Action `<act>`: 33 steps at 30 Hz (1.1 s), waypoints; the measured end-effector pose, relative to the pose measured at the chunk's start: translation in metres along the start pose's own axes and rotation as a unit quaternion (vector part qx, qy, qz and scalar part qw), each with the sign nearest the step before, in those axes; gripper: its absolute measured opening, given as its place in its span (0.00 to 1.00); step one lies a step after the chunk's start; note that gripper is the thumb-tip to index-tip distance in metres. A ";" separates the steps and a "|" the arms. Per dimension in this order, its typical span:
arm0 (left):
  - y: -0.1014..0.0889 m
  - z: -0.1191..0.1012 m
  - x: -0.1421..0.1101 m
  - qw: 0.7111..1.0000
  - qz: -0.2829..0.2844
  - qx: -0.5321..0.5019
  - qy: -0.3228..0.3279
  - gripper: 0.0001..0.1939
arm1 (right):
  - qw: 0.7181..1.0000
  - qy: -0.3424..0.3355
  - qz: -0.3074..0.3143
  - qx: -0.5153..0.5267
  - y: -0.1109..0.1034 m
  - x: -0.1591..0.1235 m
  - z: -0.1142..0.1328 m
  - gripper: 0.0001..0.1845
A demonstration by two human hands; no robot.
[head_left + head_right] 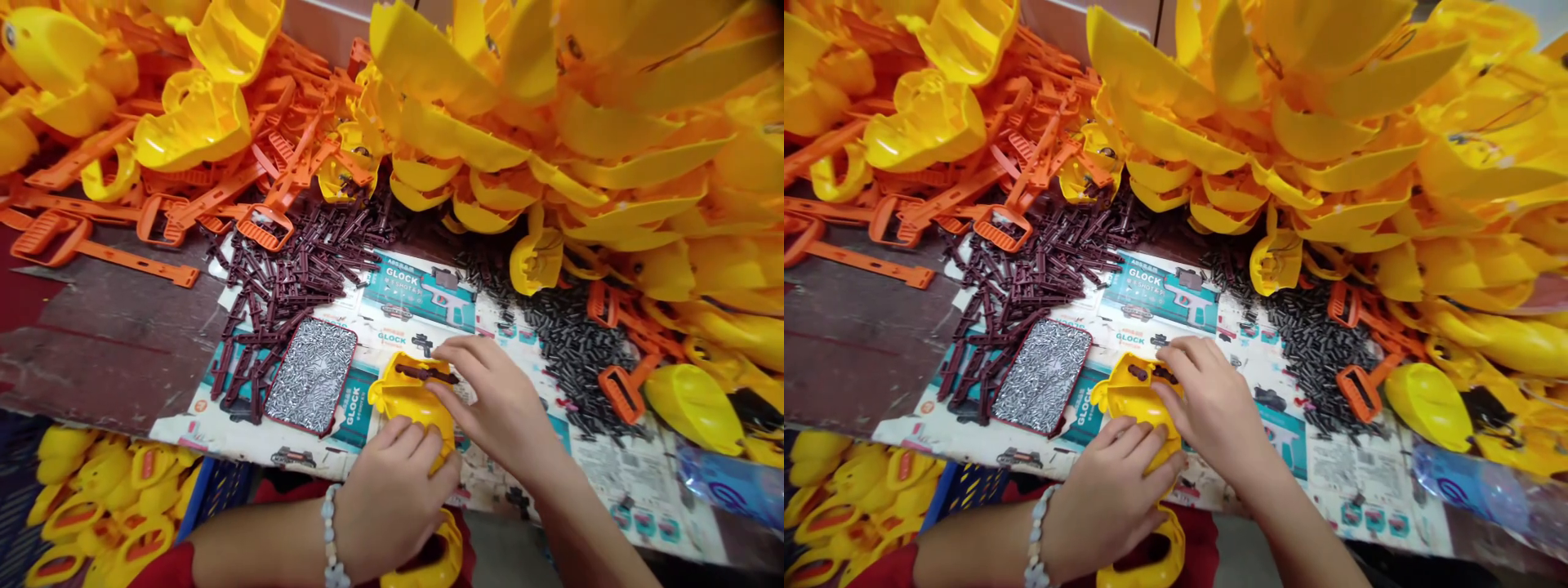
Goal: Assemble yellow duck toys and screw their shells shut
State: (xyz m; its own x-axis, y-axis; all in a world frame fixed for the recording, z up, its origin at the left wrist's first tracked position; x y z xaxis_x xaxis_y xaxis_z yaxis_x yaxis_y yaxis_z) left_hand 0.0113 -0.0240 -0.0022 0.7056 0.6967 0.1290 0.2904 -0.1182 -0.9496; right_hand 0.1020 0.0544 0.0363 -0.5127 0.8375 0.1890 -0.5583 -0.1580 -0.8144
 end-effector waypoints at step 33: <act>-0.127 0.262 0.004 0.898 -0.146 0.015 -0.416 0.18 | 0.978 -0.160 -0.119 0.064 -0.010 -0.008 0.002 0.12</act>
State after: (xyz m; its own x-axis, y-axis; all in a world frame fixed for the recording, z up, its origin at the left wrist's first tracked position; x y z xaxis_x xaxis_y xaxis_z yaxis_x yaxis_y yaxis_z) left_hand -0.1923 0.1794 0.0443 -0.1271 0.9838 0.1266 0.3585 0.1646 -0.9189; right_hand 0.1101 0.0480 0.0443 -0.5247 0.6557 0.5430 -0.7529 -0.0597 -0.6554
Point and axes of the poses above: each hand's wrist, its own x-axis towards the middle knuckle, its own y-axis out of the palm, z = x × y, the point moved 5 cm from there along x, towards the middle knuckle, and after that the axes turned 11 degrees about x, right-handed, at the moved point
